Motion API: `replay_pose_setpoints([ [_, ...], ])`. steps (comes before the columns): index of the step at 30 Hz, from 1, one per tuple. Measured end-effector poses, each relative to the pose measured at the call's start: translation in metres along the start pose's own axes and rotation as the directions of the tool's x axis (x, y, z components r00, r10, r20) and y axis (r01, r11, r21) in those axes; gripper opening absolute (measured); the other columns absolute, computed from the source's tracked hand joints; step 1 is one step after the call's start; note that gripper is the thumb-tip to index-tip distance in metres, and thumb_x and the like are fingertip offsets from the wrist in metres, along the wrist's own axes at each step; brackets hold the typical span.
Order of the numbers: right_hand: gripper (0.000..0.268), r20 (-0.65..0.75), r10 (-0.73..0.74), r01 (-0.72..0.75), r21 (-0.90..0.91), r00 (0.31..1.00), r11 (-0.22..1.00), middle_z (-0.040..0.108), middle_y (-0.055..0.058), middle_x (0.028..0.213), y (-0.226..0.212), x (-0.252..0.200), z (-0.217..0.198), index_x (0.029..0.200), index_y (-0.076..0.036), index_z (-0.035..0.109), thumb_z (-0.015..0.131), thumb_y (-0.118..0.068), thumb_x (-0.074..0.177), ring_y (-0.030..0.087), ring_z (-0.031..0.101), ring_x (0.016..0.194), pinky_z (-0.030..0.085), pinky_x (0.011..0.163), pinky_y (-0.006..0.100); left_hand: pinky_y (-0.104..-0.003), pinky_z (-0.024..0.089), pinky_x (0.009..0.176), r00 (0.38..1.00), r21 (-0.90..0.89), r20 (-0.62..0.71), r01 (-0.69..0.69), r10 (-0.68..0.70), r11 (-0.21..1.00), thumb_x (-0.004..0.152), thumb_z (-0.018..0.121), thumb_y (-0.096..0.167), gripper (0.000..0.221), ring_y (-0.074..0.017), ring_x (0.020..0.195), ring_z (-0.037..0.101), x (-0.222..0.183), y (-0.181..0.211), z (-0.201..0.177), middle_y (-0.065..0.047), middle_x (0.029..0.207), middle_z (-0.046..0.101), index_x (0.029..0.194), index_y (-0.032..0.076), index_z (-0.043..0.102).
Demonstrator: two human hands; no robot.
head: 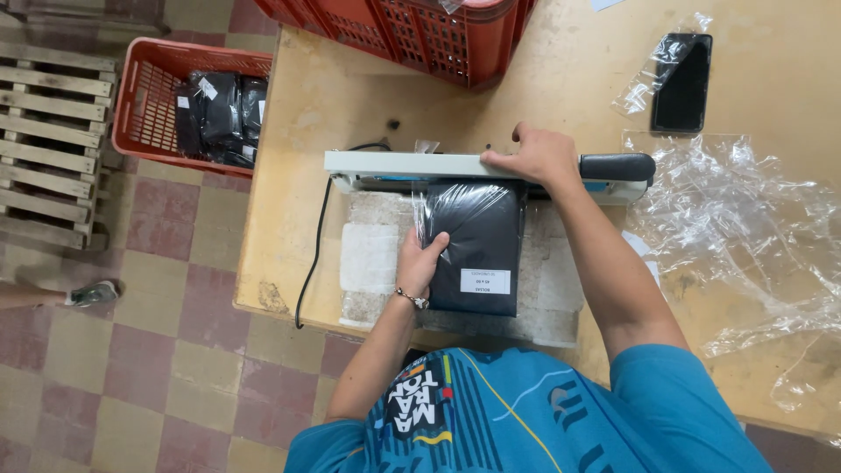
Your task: Sealing black plastic bags using a manual impulse sealer machine
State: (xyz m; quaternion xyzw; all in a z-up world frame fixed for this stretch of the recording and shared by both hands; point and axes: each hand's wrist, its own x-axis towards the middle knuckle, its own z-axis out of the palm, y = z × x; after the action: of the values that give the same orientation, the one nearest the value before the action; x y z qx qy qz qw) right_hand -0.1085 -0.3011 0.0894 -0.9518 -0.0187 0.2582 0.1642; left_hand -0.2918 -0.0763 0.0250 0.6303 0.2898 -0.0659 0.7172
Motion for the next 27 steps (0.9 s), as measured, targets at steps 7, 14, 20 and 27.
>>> replay_pose_setpoints([
  [7, 0.091, 0.012, 0.002, -0.002, 0.025, 1.000, 1.000, 0.070, 0.021, 0.124, 0.003, 0.001, 0.001, 0.128, -0.016, 0.060, 0.052, -0.089, 0.074, 0.042, 0.063, 0.123, 0.045, 0.099, 0.051, -0.030, 0.056, 0.080, 1.000, 0.035, -0.018, 0.006, -0.005, 0.999, 0.085, 0.083, 0.011, 0.034, -0.0103, 0.086, 0.064, -0.007, 0.012, 0.002, -0.003, 0.097, 0.075, 0.115, 0.008, 0.067],
  [14, 0.091, 0.024, 0.018, -0.019, 0.015, 1.000, 1.000, 0.070, 0.019, 0.126, 0.005, 0.006, 0.002, 0.129, -0.018, 0.059, 0.052, -0.090, 0.074, 0.040, 0.062, 0.125, 0.045, 0.100, 0.051, -0.029, 0.056, 0.078, 0.999, 0.017, -0.032, 0.014, -0.014, 1.000, 0.085, 0.083, 0.012, 0.032, -0.0093, 0.082, 0.064, -0.008, 0.014, 0.003, -0.001, 0.093, 0.075, 0.112, 0.008, 0.067],
  [20, 0.092, 0.039, 0.029, -0.029, 0.016, 0.999, 0.999, 0.069, 0.019, 0.127, 0.002, 0.003, -0.001, 0.131, -0.019, 0.058, 0.051, -0.090, 0.074, 0.040, 0.061, 0.127, 0.044, 0.102, 0.051, -0.028, 0.055, 0.075, 0.999, 0.013, -0.035, -0.003, 0.003, 1.000, 0.084, 0.084, 0.012, 0.029, -0.0085, 0.079, 0.063, -0.004, 0.006, 0.004, 0.000, 0.090, 0.074, 0.108, 0.009, 0.068],
  [27, 0.092, 0.034, 0.019, -0.020, 0.007, 0.999, 1.000, 0.069, 0.019, 0.128, 0.003, 0.003, -0.001, 0.131, -0.018, 0.058, 0.050, -0.090, 0.075, 0.041, 0.061, 0.127, 0.044, 0.102, 0.051, -0.027, 0.055, 0.075, 0.999, -0.014, -0.035, 0.006, -0.006, 1.000, 0.084, 0.083, 0.011, 0.027, -0.0092, 0.079, 0.064, -0.003, 0.005, 0.006, -0.001, 0.089, 0.075, 0.106, 0.009, 0.067],
])
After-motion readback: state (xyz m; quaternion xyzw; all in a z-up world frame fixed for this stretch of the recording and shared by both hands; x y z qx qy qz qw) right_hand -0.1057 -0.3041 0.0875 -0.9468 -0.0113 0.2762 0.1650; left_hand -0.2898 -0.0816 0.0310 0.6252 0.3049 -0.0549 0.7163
